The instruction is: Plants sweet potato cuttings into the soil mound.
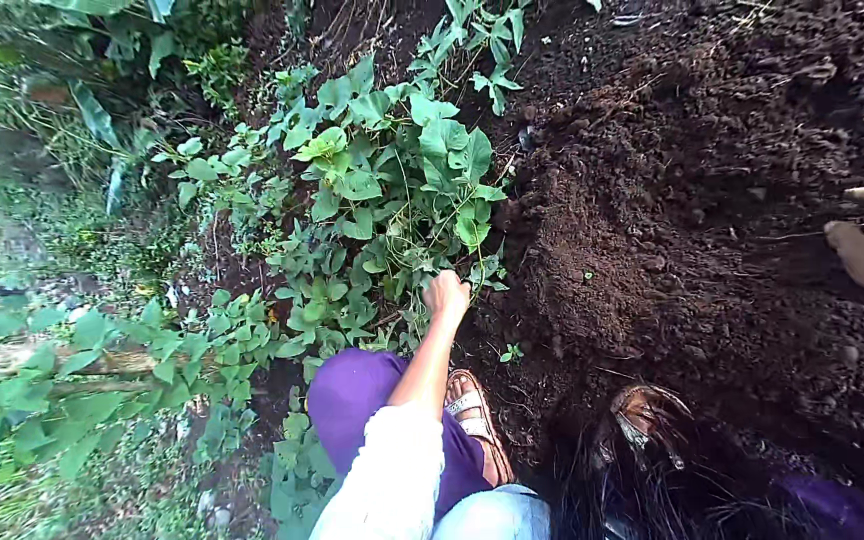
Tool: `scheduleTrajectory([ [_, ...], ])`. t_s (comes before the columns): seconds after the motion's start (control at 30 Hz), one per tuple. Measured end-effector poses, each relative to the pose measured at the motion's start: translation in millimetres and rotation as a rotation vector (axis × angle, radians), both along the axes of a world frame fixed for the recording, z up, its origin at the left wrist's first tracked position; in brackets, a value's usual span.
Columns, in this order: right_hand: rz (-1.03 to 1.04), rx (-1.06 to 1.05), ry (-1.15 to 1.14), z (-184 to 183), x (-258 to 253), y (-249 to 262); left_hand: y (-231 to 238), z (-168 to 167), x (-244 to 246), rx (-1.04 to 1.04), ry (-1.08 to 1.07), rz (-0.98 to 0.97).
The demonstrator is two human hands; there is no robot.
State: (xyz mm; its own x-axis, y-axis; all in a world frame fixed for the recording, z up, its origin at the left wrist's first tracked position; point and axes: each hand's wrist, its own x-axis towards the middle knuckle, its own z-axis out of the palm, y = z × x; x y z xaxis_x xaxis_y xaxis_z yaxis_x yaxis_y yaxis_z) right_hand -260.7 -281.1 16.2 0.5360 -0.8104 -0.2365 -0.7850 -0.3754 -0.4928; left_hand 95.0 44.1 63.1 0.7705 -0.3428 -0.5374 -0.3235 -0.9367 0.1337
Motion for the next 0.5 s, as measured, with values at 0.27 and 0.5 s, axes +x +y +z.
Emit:
scheduleTrajectory([
  [0.27,0.359,-0.014,0.109,-21,62,4,16,-65,-45,-0.15,-0.071,-0.104],
  [0.5,0.596,0.156,0.443,-49,69,11,-41,44,-32,-0.98,-0.605,-0.124],
])
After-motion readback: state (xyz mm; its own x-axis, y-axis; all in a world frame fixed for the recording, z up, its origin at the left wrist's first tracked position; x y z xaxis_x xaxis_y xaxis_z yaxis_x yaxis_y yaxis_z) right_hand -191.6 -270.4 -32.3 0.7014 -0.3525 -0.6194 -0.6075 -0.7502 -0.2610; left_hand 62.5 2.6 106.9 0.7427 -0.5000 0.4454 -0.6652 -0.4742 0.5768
